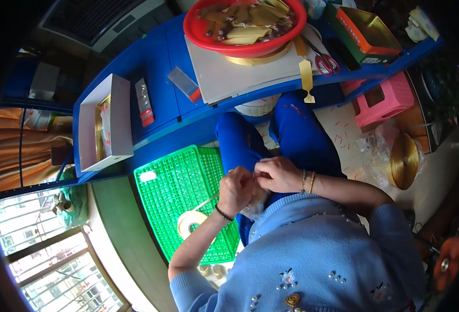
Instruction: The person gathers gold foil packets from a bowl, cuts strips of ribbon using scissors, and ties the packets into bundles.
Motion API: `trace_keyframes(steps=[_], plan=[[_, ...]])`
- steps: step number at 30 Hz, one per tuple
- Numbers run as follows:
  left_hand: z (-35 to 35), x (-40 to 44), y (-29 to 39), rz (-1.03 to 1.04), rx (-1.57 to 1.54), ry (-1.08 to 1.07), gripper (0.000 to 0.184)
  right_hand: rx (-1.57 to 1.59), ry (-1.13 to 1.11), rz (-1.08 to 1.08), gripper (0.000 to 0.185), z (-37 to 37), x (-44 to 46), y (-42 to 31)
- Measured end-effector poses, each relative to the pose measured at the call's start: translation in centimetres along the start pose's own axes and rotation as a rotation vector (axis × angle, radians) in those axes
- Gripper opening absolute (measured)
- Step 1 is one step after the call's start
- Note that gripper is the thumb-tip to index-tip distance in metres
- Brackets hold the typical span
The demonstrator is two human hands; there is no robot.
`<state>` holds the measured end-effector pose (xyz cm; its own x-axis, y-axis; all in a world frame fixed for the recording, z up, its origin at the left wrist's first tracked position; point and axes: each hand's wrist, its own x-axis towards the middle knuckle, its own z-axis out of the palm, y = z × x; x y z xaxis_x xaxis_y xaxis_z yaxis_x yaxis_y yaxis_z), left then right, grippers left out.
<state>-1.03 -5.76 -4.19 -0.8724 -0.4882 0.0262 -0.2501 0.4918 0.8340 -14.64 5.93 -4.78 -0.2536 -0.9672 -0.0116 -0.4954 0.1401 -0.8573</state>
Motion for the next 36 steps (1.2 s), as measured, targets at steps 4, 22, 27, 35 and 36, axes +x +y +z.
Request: trace_keyframes(steps=[4,22,27,35,36], plan=[[0.0,-0.2,0.2,0.006,-0.003,-0.009,0.01,-0.014,-0.008,-0.017,0.008,0.0,0.1,0.7],[-2.3,-0.7,-2.9,-0.381,-0.561,-0.486,0.037,0.021,-0.054,-0.049,0.011,-1.7,-1.1,0.1],[-0.2,-1.5,-4.5,-0.333,-0.461,-0.541,0.08,-0.305,-0.201,-0.438,0.074,-5.0,0.9,0.4],[-2.7,-1.7,-0.1,-0.28,-0.045,-0.541,0.078,-0.445,-0.481,-0.497,0.065,-3.7,3.5,-0.5],[-3.2,-2.0,0.3,-0.276,0.002,-0.539,0.082,-0.504,-0.567,-0.445,0.074,-3.7,3.9,-1.3]])
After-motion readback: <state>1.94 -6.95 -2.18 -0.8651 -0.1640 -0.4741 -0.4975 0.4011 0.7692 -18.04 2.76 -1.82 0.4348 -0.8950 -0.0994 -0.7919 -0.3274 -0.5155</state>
